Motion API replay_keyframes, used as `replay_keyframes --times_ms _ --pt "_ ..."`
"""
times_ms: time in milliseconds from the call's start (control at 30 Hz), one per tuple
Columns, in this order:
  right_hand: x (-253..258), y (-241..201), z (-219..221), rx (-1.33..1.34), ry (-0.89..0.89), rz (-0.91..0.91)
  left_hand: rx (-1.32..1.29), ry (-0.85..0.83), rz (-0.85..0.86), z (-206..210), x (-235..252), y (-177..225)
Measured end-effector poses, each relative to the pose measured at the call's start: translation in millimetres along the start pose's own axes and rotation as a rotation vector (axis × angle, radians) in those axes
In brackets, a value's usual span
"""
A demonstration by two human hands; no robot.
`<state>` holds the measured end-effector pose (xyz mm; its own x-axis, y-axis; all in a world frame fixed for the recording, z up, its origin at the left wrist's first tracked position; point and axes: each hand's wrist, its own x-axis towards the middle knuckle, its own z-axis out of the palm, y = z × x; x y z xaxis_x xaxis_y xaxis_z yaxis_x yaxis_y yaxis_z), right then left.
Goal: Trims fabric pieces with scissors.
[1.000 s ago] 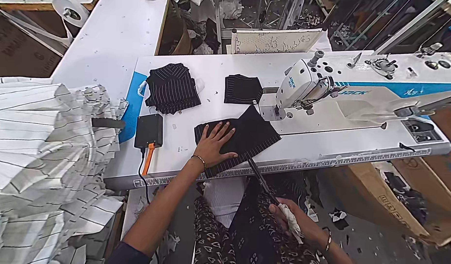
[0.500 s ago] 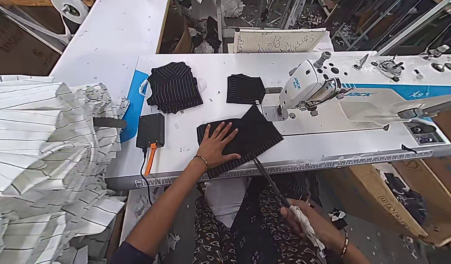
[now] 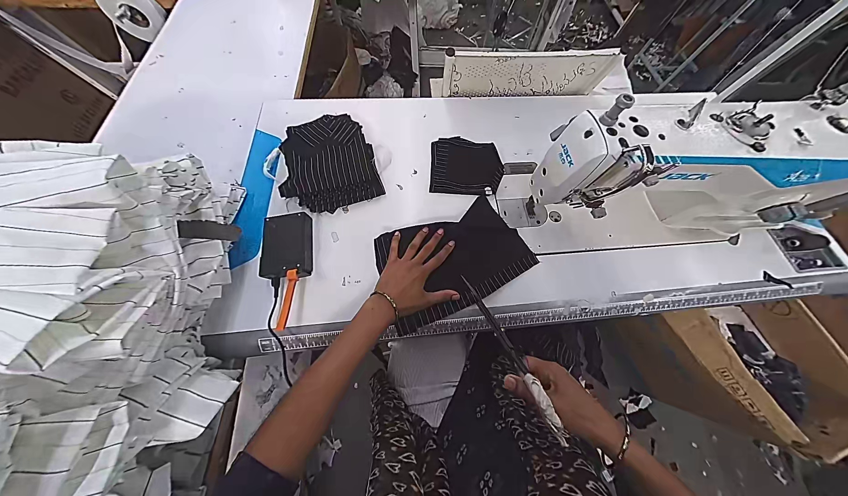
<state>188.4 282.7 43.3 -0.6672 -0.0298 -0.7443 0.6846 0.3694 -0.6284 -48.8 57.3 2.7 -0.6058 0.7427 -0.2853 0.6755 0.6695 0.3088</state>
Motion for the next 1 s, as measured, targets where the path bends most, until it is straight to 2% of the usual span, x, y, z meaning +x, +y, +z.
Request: replay_keyframes --times_ms 133,367,567,700,800,1000 --pt "-5 -2 3 -0.017 0.048 -0.010 -0.005 0.001 0.000 0 -1 1" --pt "-7 4 17 0.175 0.066 -0.012 -0.022 0.027 -0.010 4 -4 7" --pt "2 -9 5 0.053 0.002 0.028 -0.024 0.020 -0.001 5 -5 11" --pt "0 -12 5 -0.039 0.043 0.023 -0.034 0.034 -0.003 7 -7 12" --pt "-2 -5 9 -0.011 0.099 -0.001 -0.035 0.035 -0.005 6 -7 13" --pt "0 -5 6 0.098 0.064 0.007 -0.032 0.031 -0.002 6 -7 13"
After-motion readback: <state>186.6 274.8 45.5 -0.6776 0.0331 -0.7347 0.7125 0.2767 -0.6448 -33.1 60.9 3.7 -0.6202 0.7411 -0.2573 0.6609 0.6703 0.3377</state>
